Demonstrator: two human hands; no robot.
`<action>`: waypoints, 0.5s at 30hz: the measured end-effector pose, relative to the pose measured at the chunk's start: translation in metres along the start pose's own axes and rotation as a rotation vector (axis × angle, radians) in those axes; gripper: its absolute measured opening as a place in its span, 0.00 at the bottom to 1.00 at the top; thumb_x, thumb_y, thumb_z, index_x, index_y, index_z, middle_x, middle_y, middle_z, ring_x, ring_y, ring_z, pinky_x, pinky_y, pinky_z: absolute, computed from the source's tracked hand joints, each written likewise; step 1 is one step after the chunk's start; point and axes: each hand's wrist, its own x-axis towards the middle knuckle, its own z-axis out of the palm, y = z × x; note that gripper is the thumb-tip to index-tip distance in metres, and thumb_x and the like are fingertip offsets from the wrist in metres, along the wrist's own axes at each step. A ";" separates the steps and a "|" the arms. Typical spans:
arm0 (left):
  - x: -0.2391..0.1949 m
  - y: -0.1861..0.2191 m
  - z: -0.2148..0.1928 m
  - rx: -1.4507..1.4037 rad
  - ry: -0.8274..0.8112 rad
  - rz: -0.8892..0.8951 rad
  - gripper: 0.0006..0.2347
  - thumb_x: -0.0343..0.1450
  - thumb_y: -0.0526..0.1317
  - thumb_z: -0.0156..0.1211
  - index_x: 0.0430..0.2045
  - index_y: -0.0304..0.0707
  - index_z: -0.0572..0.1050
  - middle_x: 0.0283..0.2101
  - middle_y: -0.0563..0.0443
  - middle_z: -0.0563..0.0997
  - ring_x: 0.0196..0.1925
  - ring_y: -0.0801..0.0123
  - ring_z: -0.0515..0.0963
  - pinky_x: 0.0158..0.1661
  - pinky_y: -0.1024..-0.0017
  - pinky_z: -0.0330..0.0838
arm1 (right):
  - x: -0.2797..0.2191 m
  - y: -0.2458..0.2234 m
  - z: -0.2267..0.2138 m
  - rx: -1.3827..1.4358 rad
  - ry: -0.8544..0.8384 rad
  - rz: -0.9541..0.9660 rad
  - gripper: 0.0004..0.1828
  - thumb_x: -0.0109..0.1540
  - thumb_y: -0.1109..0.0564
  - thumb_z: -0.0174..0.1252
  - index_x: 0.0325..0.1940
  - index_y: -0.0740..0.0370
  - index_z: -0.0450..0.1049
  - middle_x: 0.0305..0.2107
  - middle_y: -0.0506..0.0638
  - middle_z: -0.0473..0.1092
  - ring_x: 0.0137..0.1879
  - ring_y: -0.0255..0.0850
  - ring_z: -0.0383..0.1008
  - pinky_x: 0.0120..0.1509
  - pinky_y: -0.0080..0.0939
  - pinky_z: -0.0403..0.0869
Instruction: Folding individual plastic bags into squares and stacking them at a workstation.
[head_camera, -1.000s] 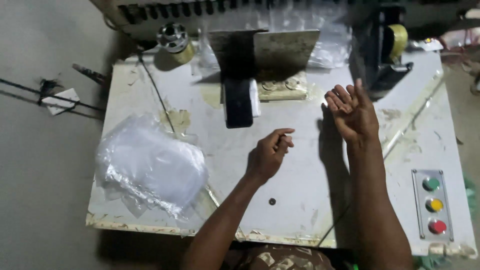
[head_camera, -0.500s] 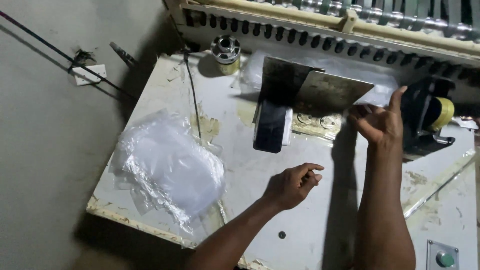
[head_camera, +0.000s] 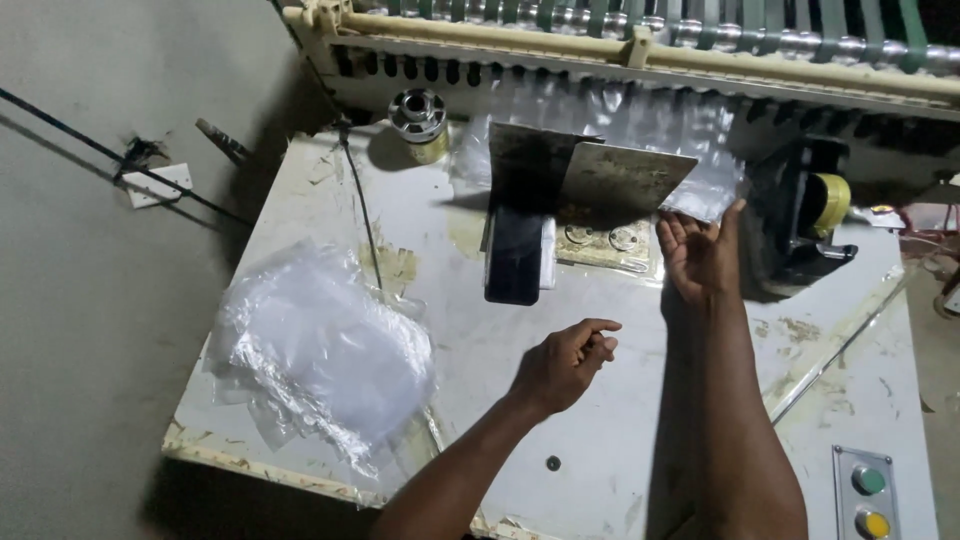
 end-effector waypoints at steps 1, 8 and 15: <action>0.000 -0.001 0.000 -0.025 0.004 -0.009 0.15 0.80 0.49 0.47 0.54 0.43 0.74 0.38 0.50 0.84 0.41 0.61 0.84 0.40 0.62 0.77 | 0.001 0.001 -0.003 0.029 0.001 0.010 0.61 0.61 0.26 0.66 0.76 0.60 0.36 0.73 0.70 0.45 0.79 0.61 0.55 0.80 0.56 0.64; 0.000 -0.004 0.004 -0.043 -0.005 -0.054 0.16 0.81 0.51 0.46 0.55 0.45 0.75 0.37 0.52 0.84 0.40 0.64 0.84 0.40 0.64 0.77 | -0.001 0.003 -0.006 0.042 -0.014 -0.011 0.67 0.62 0.28 0.66 0.79 0.53 0.22 0.75 0.69 0.41 0.80 0.60 0.52 0.81 0.58 0.60; 0.000 0.000 0.004 -0.060 0.009 -0.059 0.15 0.81 0.48 0.45 0.54 0.46 0.76 0.35 0.52 0.84 0.36 0.65 0.83 0.41 0.64 0.77 | 0.012 0.009 -0.029 0.101 -0.083 -0.019 0.58 0.64 0.26 0.62 0.79 0.56 0.36 0.74 0.72 0.40 0.81 0.65 0.46 0.82 0.63 0.54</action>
